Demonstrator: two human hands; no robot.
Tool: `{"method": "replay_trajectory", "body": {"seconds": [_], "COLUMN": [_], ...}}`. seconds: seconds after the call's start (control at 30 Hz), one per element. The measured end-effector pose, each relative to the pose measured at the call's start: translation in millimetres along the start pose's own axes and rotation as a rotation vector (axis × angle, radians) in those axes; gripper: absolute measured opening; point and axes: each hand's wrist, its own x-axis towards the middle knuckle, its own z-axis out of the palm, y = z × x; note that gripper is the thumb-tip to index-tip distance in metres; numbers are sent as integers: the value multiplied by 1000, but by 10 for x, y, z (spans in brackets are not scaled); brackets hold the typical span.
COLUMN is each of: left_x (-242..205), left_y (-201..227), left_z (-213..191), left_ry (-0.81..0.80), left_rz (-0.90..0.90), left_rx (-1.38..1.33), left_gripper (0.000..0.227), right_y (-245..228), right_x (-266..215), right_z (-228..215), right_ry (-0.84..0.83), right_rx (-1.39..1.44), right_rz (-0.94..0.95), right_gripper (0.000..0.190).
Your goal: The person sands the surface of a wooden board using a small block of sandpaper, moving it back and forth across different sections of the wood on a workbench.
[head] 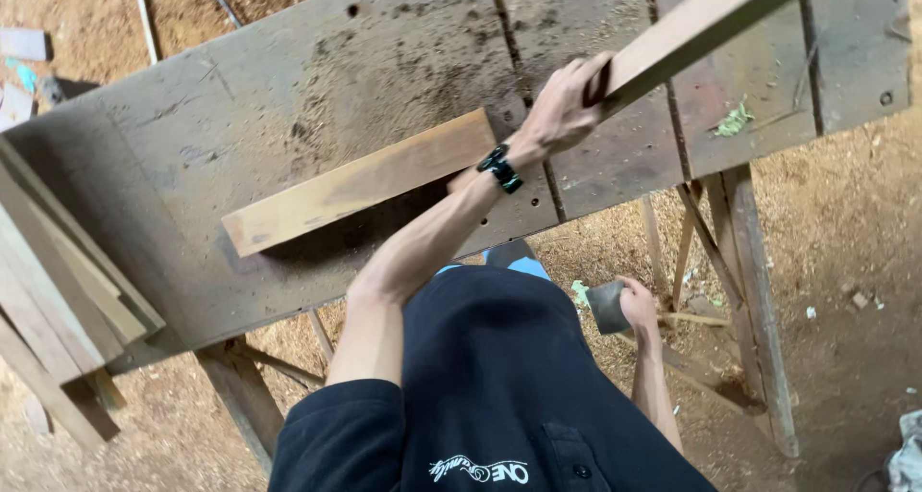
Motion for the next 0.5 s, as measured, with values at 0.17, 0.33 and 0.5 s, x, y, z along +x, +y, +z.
{"method": "replay_trajectory", "body": {"seconds": [0.17, 0.33, 0.5], "left_x": [531, 734, 869], "left_y": [403, -309, -1446], "left_z": [471, 1004, 1498], "left_ry": [122, 361, 547], "left_rz": [-190, -553, -547], "left_rx": [-537, -751, -940], "left_gripper": [84, 81, 70], "right_y": [203, 282, 465], "right_x": [-341, -664, -1257], "right_z": [-109, -141, -7], "right_ry": [49, 49, 112], "right_rx": [229, 350, 418], "right_rz": [523, 590, 703], "right_gripper": [46, 61, 59]}}
